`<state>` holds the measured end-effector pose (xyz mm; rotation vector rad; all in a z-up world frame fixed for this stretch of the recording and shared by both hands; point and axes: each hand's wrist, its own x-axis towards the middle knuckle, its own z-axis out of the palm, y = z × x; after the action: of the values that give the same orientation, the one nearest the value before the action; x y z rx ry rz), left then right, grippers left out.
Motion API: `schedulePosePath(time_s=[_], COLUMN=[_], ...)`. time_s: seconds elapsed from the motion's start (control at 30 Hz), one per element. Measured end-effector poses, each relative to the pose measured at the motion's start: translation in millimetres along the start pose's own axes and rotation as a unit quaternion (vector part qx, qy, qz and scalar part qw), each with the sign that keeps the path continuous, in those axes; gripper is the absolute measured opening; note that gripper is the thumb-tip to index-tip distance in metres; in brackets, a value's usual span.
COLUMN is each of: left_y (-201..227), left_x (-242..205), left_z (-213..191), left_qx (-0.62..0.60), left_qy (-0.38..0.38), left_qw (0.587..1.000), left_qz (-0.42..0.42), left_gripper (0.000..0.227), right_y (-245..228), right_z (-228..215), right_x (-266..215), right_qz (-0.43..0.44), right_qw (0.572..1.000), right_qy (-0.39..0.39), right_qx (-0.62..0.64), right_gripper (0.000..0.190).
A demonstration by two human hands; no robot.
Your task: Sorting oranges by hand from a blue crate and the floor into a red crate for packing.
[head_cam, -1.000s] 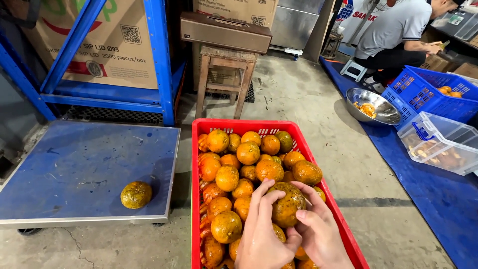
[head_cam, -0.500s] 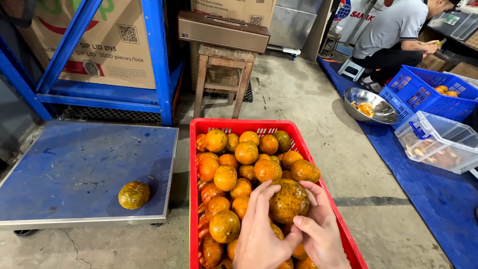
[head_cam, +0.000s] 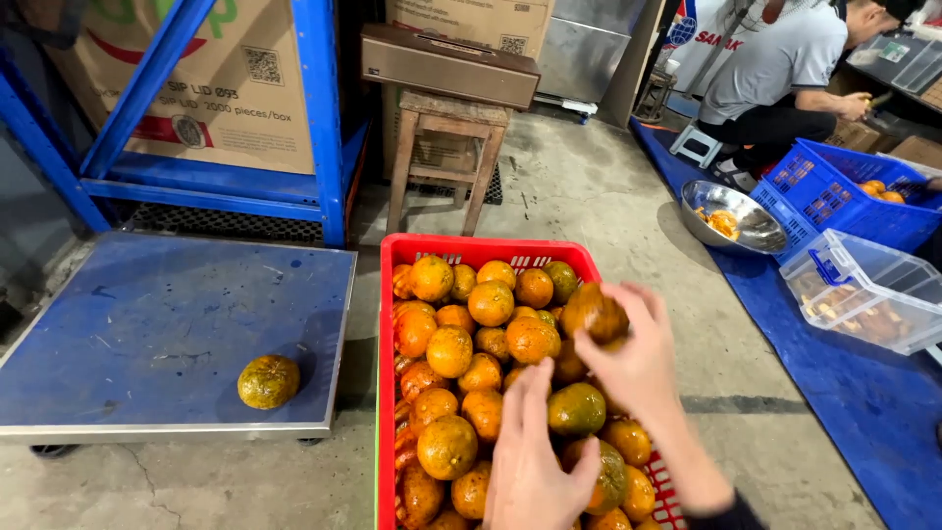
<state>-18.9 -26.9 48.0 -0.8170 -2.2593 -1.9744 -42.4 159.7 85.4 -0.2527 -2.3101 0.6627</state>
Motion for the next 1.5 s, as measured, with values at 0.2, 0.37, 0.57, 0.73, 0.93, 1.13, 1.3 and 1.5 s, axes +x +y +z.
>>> schedulePosePath(time_s=[0.2,0.37,0.57,0.73,0.93,1.13,1.3,1.5], left_y=[-14,-29,-113,-161,-178,-177,-181,-163], left_x=[-6,1,18,18,23,25,22,23], left_z=[13,12,-29,-18,-13,-14,-15,-20], left_qx=[0.041,0.085,0.408,0.461,0.478,0.503,0.51,0.506], left_qy=[0.035,0.052,0.22,0.194,0.25,0.271,0.253,0.211], left_qw=[0.996,0.993,0.886,0.858,0.838,0.819,0.819,0.831], left_qz=[0.068,0.059,-0.03,-0.116,-0.083,-0.059,-0.075,-0.096], left_gripper=[0.066,0.051,0.079,0.105,0.128,0.122,0.124,0.118], right_y=[125,129,145,180,255,281,260,173], right_z=[73,105,87,81,131,164,158,64], right_x=[69,87,136,154,156,166,164,156], right_qz=[-0.081,0.132,0.159,0.04,-0.198,-0.254,-0.194,0.007], right_qw=[0.964,0.972,0.934,0.848,0.748,0.706,0.714,0.91], right_qy=[-0.143,-0.177,-0.166,-0.352,-0.421,-0.436,-0.459,-0.316], right_qx=[-0.209,-0.08,-0.274,-0.394,-0.473,-0.497,-0.492,-0.269], right_gripper=[0.069,0.041,0.023,0.05,0.073,0.075,0.062,0.094])
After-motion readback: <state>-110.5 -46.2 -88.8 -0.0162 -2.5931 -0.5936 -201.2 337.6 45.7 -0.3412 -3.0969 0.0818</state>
